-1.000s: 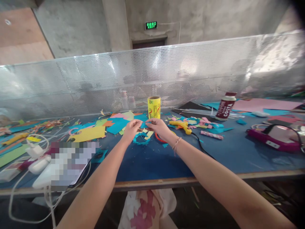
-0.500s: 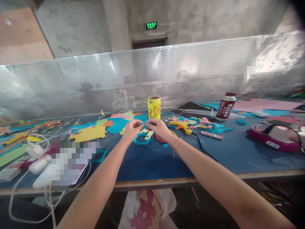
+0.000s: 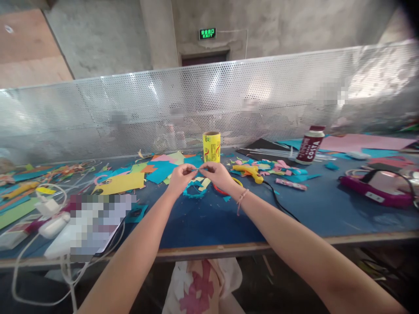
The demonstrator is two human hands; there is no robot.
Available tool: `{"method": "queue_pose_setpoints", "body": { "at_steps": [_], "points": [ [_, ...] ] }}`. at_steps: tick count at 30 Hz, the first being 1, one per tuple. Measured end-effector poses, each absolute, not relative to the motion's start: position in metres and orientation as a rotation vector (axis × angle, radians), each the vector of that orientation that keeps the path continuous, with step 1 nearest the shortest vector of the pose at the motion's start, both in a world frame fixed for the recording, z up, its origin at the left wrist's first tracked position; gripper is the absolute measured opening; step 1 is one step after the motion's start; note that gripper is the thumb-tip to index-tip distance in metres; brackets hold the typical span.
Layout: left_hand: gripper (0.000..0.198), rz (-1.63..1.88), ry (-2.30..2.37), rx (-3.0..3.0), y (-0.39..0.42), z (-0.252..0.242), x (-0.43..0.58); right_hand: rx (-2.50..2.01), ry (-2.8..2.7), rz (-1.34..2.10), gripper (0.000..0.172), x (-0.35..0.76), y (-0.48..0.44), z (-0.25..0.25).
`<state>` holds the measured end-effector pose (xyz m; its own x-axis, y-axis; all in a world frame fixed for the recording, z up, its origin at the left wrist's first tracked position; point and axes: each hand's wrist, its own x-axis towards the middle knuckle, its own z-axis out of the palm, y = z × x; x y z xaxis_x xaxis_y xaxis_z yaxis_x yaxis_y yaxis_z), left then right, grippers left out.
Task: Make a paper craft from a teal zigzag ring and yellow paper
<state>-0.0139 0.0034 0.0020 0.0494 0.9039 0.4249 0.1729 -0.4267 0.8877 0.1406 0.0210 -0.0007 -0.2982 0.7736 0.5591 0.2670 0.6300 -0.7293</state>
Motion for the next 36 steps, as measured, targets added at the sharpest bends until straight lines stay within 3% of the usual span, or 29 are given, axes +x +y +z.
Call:
{"method": "queue_pose_setpoints", "body": {
  "at_steps": [15,22,29,36],
  "points": [
    [0.015,1.390,1.153,1.729,0.010,-0.002,-0.019,-0.858,-1.939,0.597,0.015,0.144,0.025,0.000],
    [0.016,1.484,1.223,1.576,0.019,-0.002,-0.029,-1.081,-1.891,0.341,0.013,0.173,0.044,0.000],
    [0.020,1.433,1.139,1.637,0.015,-0.004,-0.023,-0.877,-1.843,0.577,0.024,0.157,0.032,0.004],
    [0.020,1.361,1.122,1.577,0.013,-0.003,-0.021,-0.920,-1.949,0.567,0.020,0.143,0.023,0.001]
  ]
}}
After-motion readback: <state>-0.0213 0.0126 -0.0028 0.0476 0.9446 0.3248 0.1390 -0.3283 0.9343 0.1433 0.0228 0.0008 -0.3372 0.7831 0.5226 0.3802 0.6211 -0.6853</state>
